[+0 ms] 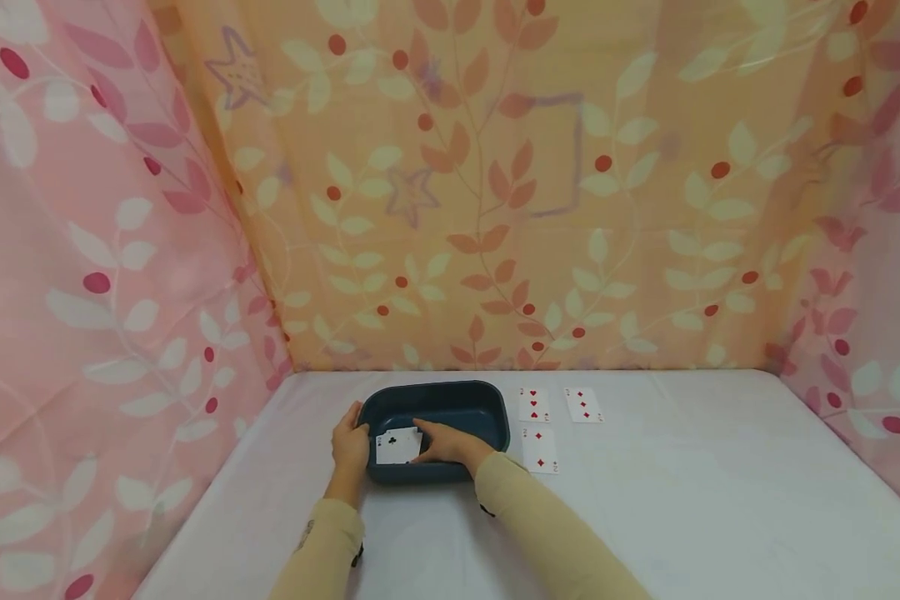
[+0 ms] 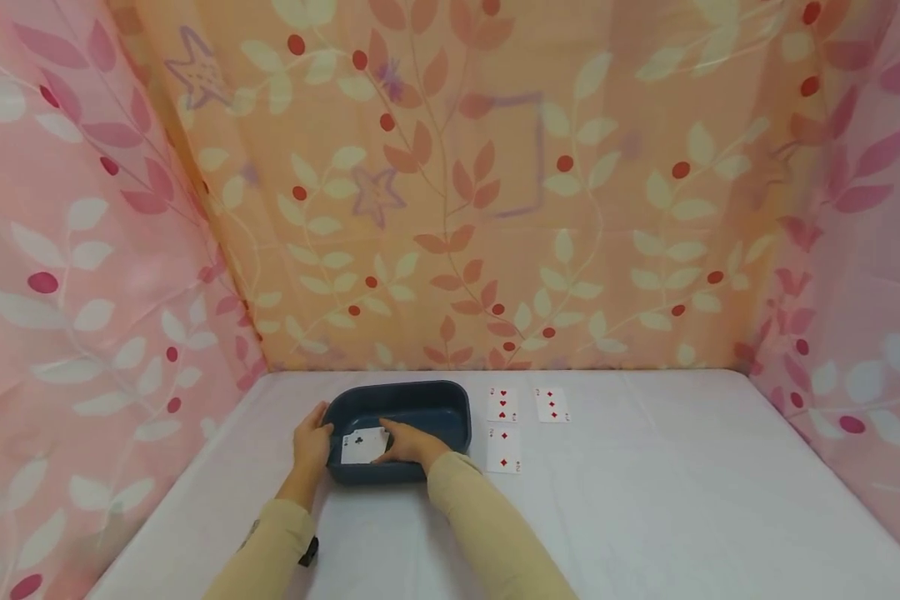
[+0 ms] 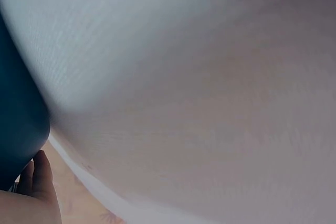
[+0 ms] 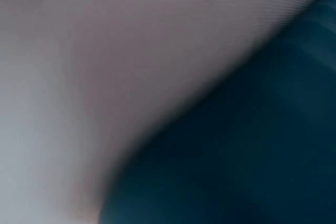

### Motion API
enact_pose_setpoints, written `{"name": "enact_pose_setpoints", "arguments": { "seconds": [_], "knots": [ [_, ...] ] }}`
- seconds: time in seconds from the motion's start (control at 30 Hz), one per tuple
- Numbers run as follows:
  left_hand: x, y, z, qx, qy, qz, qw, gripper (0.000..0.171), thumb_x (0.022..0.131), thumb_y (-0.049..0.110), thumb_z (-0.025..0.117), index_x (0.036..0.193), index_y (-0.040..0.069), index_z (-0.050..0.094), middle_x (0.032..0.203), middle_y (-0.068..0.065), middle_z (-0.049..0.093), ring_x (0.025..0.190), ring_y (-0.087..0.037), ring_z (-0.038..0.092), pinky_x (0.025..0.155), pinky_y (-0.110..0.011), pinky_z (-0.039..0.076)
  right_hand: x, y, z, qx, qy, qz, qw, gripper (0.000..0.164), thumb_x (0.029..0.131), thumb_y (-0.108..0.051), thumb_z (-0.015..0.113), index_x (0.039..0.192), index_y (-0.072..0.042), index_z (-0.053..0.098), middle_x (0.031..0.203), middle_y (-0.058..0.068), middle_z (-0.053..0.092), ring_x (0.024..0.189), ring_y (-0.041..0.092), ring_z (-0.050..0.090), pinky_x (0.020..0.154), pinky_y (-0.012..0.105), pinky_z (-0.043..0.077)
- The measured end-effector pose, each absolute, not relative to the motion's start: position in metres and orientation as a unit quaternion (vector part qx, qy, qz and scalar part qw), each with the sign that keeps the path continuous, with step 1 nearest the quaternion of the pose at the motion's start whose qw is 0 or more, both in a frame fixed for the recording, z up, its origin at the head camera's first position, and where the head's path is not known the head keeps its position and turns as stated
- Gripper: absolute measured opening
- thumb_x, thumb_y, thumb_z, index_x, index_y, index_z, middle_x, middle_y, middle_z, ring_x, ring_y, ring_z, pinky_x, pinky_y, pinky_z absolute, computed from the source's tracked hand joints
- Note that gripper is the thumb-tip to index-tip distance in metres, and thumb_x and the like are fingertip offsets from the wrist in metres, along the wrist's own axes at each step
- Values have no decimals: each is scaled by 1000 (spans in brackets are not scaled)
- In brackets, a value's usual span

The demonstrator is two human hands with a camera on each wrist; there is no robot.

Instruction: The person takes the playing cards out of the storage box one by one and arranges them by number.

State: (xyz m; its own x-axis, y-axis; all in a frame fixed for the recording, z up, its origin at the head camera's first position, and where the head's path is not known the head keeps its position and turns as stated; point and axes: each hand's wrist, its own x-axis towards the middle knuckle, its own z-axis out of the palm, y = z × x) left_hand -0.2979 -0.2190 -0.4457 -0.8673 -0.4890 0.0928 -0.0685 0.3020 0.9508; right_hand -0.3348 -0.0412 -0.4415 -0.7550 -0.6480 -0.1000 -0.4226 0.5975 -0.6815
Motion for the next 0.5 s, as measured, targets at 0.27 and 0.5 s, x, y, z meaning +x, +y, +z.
{"name": "enact_pose_setpoints", "arguments": {
  "seconds": [0.27,0.5],
  "knots": [
    [-298,-218,-447,183,-790,-556,185,50,94,-2,41,145,-3,39,147,-19,40,141,-37,28,114,-55,15,-338,-58,-446,-288,921,-222,142,75,86,-31,74,149,-10,39,145,15,47,131,32,46,108,44,36],
    [-300,-216,-450,185,-800,-540,185,51,93,-2,43,144,-3,41,146,-19,41,140,-38,30,113,-56,18,-333,-62,-441,-283,943,-126,119,64,86,-40,72,144,-24,49,140,7,54,128,32,50,104,45,41]
  ]
}}
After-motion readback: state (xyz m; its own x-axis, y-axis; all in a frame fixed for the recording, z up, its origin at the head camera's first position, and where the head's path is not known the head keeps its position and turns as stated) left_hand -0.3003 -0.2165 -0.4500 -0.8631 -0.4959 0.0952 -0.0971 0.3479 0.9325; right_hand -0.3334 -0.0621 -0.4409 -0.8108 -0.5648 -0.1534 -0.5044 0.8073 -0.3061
